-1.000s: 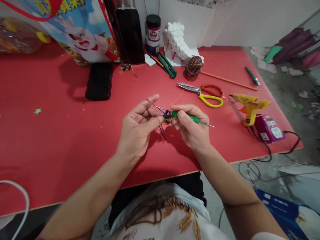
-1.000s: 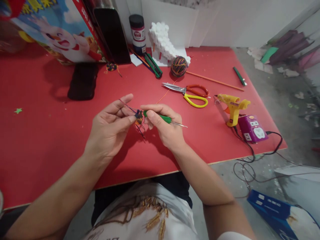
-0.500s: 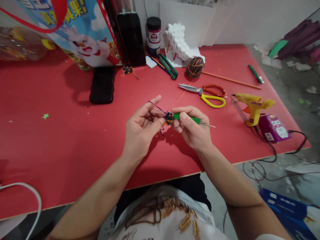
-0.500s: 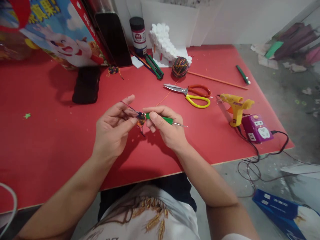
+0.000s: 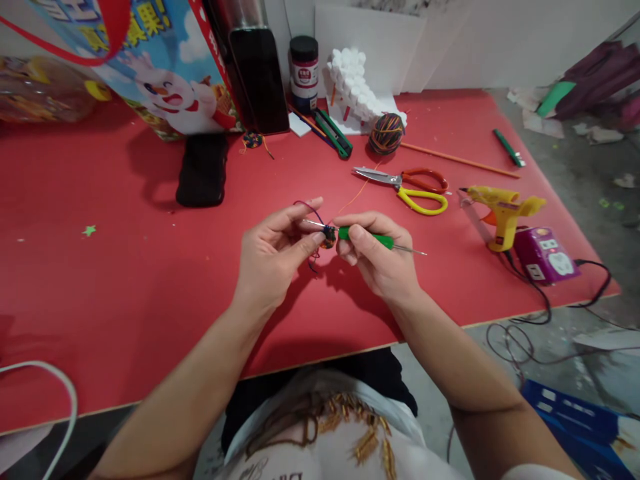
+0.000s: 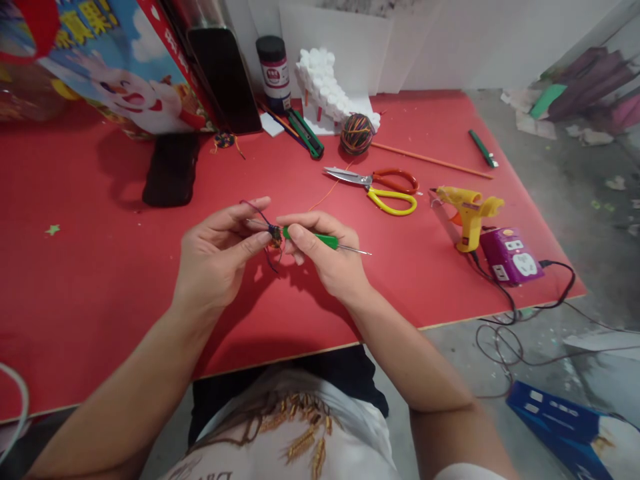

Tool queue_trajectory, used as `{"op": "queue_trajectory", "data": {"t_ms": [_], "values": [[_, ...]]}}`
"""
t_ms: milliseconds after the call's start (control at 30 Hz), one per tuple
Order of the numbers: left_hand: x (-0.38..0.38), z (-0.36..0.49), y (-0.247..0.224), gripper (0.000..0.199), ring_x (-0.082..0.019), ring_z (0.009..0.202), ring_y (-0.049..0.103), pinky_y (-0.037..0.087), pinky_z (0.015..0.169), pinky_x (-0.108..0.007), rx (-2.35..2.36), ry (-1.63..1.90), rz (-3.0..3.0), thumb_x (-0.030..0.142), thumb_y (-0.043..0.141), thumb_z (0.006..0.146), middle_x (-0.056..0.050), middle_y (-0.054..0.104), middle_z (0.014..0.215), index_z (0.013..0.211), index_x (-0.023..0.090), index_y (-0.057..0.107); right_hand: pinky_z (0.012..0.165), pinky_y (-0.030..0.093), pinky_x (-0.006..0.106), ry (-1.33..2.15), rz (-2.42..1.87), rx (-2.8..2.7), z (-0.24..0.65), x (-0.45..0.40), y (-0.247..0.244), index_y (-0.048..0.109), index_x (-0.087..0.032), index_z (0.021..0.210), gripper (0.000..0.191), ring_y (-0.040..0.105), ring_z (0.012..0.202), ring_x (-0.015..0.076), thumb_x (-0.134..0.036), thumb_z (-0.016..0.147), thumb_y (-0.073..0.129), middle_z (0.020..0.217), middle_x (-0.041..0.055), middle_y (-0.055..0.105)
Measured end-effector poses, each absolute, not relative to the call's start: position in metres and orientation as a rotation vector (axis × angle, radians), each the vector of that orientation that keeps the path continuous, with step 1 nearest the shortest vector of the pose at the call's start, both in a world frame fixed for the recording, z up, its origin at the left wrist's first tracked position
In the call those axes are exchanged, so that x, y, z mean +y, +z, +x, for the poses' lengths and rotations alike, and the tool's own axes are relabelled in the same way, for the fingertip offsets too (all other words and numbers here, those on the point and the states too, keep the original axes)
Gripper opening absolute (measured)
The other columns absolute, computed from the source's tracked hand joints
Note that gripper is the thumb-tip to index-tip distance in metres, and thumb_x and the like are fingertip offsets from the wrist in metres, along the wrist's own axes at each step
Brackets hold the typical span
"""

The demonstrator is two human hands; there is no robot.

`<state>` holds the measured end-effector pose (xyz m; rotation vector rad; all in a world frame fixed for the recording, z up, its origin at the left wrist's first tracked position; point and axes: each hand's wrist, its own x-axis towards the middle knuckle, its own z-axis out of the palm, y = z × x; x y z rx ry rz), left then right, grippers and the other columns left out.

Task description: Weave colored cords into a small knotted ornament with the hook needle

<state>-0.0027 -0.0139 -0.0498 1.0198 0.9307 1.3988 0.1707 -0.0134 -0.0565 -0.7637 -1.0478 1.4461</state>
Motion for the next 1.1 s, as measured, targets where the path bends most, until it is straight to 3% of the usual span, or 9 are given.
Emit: {"op": "queue_trajectory", "data": {"t_ms": [300,567,833,1100], "values": [[-0.013,-0.004,-0.045,0.046,-0.01,0.075,0.067,0.058,0.07,-0.02,0.884,1.437,1.055,0.012,0.09,0.076,-0.001,0.075,0.085,0.119,0.028,0.085,0.067,0.061,0.027,1.313,-0.566,-1.36,0.179,-0.016,-0.057,0.084,-0.024,0.116,0.021,0.071,0.074,0.0128,-0.025,0.096,0.079,0.094,0.0039,0.078],[-0.015,0.004,-0.044,0.047,-0.009,0.074,0.066,0.059,0.075,-0.02,0.861,1.416,0.916,0.015,0.093,0.073,0.001,0.073,0.081,0.117,0.029,0.085,0.062,0.055,0.023,1.449,-0.621,-1.072,0.17,-0.016,-0.057,0.083,-0.025,0.11,0.014,0.064,0.06,0.0076,-0.03,0.101,0.074,0.076,-0.0017,0.075],[-0.017,0.001,-0.041,0.05,-0.015,0.087,0.069,0.061,0.076,-0.028,0.849,1.383,0.954,0.022,0.095,0.074,-0.005,0.079,0.104,0.122,0.031,0.084,0.059,0.052,0.021,1.553,-0.624,-0.975,0.165,-0.014,-0.057,0.083,-0.021,0.106,0.017,0.061,0.058,0.0064,-0.034,0.097,0.08,0.072,-0.0017,0.073],[-0.013,-0.004,-0.045,0.05,-0.01,0.077,0.069,0.061,0.077,-0.021,0.921,1.431,1.051,0.013,0.092,0.076,0.0,0.076,0.086,0.122,0.031,0.084,0.056,0.051,0.023,1.544,-0.673,-0.967,0.164,-0.015,-0.055,0.083,-0.021,0.103,0.02,0.06,0.057,0.0079,-0.038,0.093,0.082,0.071,-0.0018,0.072]]}}
